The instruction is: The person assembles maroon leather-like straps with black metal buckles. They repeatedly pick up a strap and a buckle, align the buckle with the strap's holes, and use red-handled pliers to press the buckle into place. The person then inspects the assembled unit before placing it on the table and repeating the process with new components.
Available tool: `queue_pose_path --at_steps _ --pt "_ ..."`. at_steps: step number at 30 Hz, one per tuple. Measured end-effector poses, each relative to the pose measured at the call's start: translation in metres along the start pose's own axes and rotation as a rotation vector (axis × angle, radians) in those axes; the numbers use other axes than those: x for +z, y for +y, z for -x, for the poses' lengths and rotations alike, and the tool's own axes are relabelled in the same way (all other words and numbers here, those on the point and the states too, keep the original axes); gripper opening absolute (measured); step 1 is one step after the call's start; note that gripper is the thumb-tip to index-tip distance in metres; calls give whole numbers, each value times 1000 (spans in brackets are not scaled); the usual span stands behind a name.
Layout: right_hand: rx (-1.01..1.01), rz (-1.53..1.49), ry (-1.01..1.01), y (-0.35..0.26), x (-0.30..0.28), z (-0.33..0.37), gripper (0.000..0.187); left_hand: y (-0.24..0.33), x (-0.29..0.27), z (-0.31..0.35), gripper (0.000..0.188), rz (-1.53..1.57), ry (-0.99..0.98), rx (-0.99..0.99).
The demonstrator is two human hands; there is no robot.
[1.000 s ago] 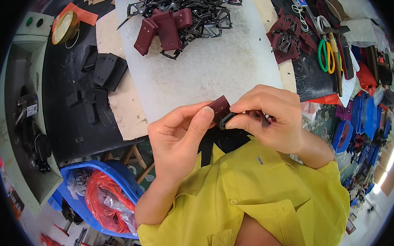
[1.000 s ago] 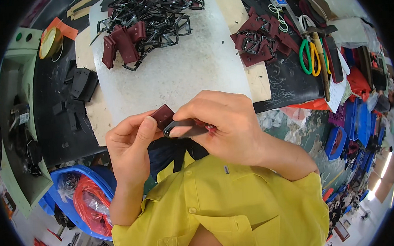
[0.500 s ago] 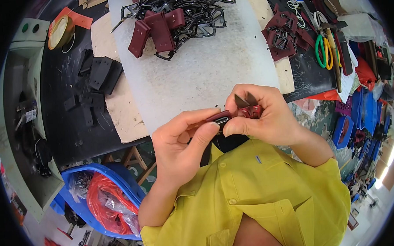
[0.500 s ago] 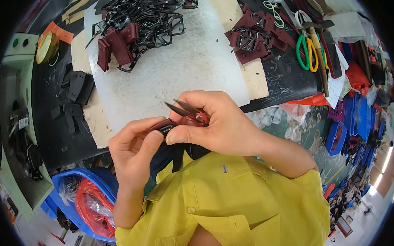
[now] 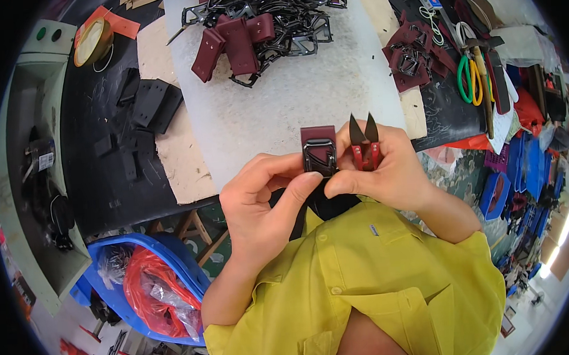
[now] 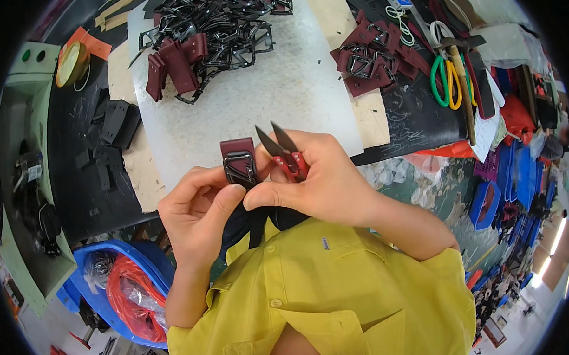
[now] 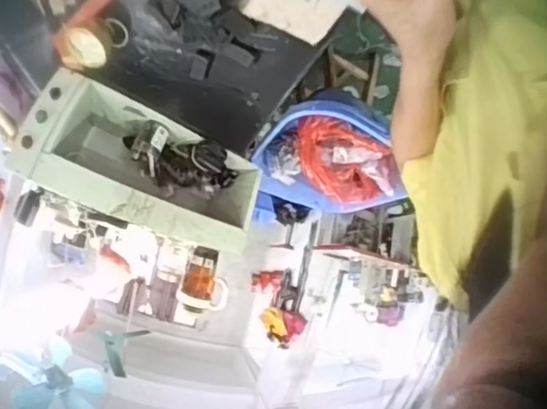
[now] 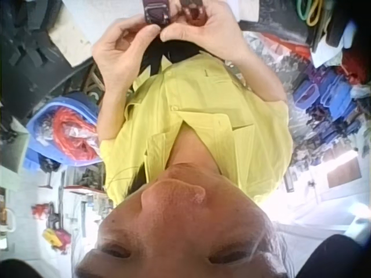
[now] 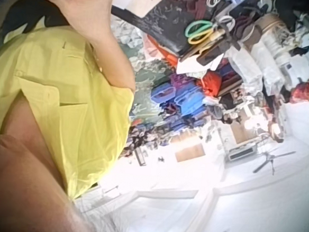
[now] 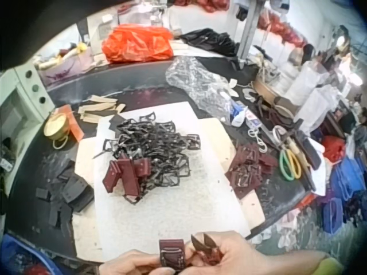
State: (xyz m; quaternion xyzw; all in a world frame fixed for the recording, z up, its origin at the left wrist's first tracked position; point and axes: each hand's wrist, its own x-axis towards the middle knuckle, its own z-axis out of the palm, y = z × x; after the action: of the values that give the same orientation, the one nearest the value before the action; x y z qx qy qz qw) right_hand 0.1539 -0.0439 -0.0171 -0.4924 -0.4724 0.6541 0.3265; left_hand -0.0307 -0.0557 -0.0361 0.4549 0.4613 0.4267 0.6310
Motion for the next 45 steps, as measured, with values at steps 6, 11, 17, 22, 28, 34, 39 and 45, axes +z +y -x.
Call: queue_pose_path --at_steps 6,11,17,22,28,34,39,45 --pt "20 10 -24 -9 2 0 22 2 7 4 14 44 27 17" --pt "-225 295 44 -6 2 1 18 -2 5 3 17 -83 18 145" --pt "-1141 1033 69 4 -9 -9 30 18 -14 -8 23 501 -82 -450" --pt "-635 645 151 -11 -5 -9 22 17 -11 -5 21 191 15 -303" --pt "-268 397 129 -3 1 -11 20 28 3 -8 14 213 -55 -308" --pt "-438 600 115 -10 -5 -14 24 16 -5 -9 12 187 -8 -259" --pt "-787 970 49 -20 -21 -6 36 15 -15 -11 12 218 27 -338" --pt "-857 975 -52 -20 -23 -9 24 24 -13 -12 12 212 -57 -389"
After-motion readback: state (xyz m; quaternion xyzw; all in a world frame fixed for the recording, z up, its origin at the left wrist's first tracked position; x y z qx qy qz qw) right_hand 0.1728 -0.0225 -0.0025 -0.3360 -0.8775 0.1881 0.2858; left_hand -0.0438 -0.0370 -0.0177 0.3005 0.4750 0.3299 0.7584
